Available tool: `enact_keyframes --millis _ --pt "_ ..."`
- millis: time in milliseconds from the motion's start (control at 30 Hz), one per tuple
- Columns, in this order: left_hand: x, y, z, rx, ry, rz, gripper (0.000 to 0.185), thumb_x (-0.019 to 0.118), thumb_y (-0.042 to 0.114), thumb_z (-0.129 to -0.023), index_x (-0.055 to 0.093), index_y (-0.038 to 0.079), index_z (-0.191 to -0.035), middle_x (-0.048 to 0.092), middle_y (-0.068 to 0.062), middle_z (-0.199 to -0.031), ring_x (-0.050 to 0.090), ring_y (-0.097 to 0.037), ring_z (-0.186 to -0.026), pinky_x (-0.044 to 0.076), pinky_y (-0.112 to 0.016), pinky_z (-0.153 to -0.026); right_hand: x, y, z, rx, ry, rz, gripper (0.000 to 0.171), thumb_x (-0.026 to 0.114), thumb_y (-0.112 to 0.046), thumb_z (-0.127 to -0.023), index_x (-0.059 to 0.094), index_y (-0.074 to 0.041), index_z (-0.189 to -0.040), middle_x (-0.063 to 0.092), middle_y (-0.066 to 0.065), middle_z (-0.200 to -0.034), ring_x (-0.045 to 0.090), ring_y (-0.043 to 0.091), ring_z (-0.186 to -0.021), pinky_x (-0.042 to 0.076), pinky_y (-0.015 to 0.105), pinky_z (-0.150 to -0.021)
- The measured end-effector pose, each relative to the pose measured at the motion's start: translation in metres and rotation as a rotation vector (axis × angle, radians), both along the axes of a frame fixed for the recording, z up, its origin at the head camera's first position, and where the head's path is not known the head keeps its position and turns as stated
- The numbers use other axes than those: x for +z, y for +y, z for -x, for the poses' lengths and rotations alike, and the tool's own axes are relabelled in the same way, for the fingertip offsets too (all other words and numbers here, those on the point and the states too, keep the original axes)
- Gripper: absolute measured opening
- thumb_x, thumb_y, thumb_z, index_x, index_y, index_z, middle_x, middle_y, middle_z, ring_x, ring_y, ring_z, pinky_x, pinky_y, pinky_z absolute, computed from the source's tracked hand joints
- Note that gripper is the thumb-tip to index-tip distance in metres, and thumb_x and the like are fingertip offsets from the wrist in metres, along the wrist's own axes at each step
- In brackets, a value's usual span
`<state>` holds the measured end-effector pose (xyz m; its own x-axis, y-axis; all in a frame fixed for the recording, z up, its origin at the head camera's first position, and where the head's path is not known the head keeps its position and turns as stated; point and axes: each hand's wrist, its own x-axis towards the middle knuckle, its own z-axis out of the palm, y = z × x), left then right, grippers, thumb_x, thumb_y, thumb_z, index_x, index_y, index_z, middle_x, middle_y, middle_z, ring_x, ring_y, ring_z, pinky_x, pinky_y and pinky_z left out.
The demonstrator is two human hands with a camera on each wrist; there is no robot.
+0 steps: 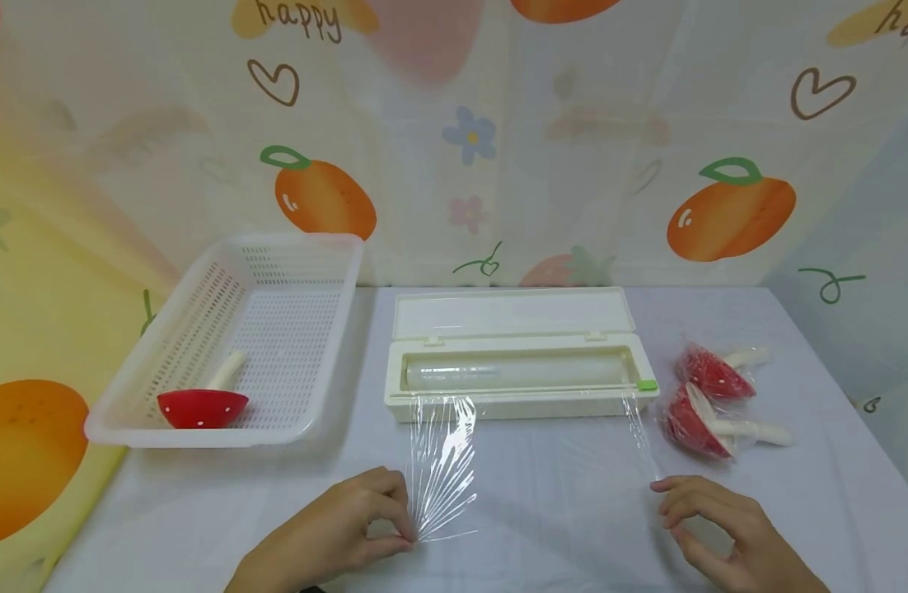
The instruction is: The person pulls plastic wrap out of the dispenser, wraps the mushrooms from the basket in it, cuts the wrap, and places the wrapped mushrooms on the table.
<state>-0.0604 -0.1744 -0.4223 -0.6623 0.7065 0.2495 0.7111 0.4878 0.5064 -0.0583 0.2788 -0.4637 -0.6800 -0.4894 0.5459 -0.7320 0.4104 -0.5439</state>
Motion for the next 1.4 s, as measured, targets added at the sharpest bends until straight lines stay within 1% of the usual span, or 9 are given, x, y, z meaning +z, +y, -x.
enact_keyframes --millis 133,233,433,533,600,767,1000,1200,1400 --pt "-0.007 0.003 0.001 -0.013 0.007 0.067 0.013 0.081 0.015 -0.080 0.073 0.025 -0.081 0.060 0.019 -0.082 0.051 0.003 -0.081 0.039 -0.001 -0.075 -0.003 -0.001 -0.001 -0.050 -0.016 -0.135 0.052 0.084 0.009 -0.061 0.066 -0.029 -0.092 0.069 -0.007 -0.105 0.059 -0.001 -0.110 0.039 0.002 -0.098" --pt "-0.012 0.005 0.002 -0.002 0.001 0.097 0.014 0.080 0.015 -0.080 0.070 0.025 -0.079 0.061 0.021 -0.080 0.053 0.003 -0.078 0.039 -0.003 -0.073 -0.006 -0.002 0.001 -0.040 -0.001 -0.161 0.052 0.085 0.006 -0.061 0.067 -0.030 -0.093 0.068 -0.008 -0.104 0.057 -0.001 -0.112 0.038 0.002 -0.099" --pt "-0.019 0.006 0.005 0.074 -0.097 0.126 0.016 0.080 0.012 -0.080 0.070 0.024 -0.080 0.063 0.019 -0.078 0.051 0.006 -0.076 0.044 -0.011 -0.068 -0.011 -0.003 0.001 -0.066 -0.058 -0.219 0.046 0.088 -0.003 -0.065 0.069 -0.032 -0.095 0.069 -0.010 -0.105 0.055 -0.004 -0.116 0.034 -0.002 -0.098" --pt "-0.021 0.006 0.006 0.114 -0.141 0.177 0.014 0.079 0.010 -0.081 0.073 0.023 -0.085 0.066 0.019 -0.080 0.052 0.005 -0.076 0.047 -0.015 -0.068 -0.012 -0.002 0.001 -0.111 -0.128 -0.308 0.035 0.087 -0.017 -0.072 0.070 -0.034 -0.097 0.069 -0.009 -0.110 0.056 -0.006 -0.115 0.040 -0.001 -0.092" --pt "-0.023 0.006 0.007 0.137 -0.155 0.208 0.016 0.078 0.008 -0.081 0.075 0.022 -0.088 0.068 0.018 -0.083 0.054 0.004 -0.077 0.048 -0.017 -0.069 -0.013 -0.003 0.002 -0.130 -0.123 -0.364 0.030 0.086 -0.023 -0.075 0.071 -0.036 -0.097 0.070 -0.011 -0.111 0.059 -0.001 -0.114 0.041 0.000 -0.092" --pt "-0.027 0.007 0.006 0.163 -0.145 0.257 0.013 0.076 0.014 -0.084 0.077 0.023 -0.093 0.071 0.017 -0.088 0.058 0.001 -0.081 0.050 -0.020 -0.072 -0.017 -0.006 0.009 -0.117 -0.127 -0.464 0.015 0.078 -0.030 -0.084 0.074 -0.034 -0.099 0.069 -0.014 -0.110 0.060 0.007 -0.115 0.034 -0.002 -0.097" --pt "-0.027 0.002 0.004 0.155 -0.131 0.232 0.008 0.072 0.023 -0.090 0.077 0.025 -0.096 0.071 0.018 -0.090 0.060 0.001 -0.083 0.051 -0.020 -0.075 -0.027 -0.005 0.019 -0.064 -0.012 -0.431 0.019 0.084 -0.021 -0.075 0.075 -0.028 -0.089 0.067 -0.005 -0.104 0.061 0.012 -0.108 0.026 -0.005 -0.100" --pt "-0.026 0.001 0.000 0.121 -0.131 0.223 0.008 0.070 0.019 -0.091 0.077 0.021 -0.094 0.066 0.016 -0.090 0.060 0.001 -0.085 0.052 -0.021 -0.079 -0.028 -0.006 0.022 -0.076 0.000 -0.403 0.026 0.087 -0.015 -0.070 0.077 -0.021 -0.093 0.067 -0.005 -0.102 0.063 0.012 -0.102 0.026 -0.005 -0.099" --pt "-0.015 -0.004 -0.006 0.206 -0.166 0.257 0.014 0.069 0.021 -0.092 0.077 0.021 -0.103 0.070 0.018 -0.095 0.063 -0.002 -0.089 0.054 -0.025 -0.081 -0.030 -0.006 0.023 -0.075 0.032 -0.375 0.029 0.087 -0.015 -0.068 0.076 -0.018 -0.095 0.067 -0.002 -0.102 0.061 0.011 -0.100 0.026 -0.004 -0.099"
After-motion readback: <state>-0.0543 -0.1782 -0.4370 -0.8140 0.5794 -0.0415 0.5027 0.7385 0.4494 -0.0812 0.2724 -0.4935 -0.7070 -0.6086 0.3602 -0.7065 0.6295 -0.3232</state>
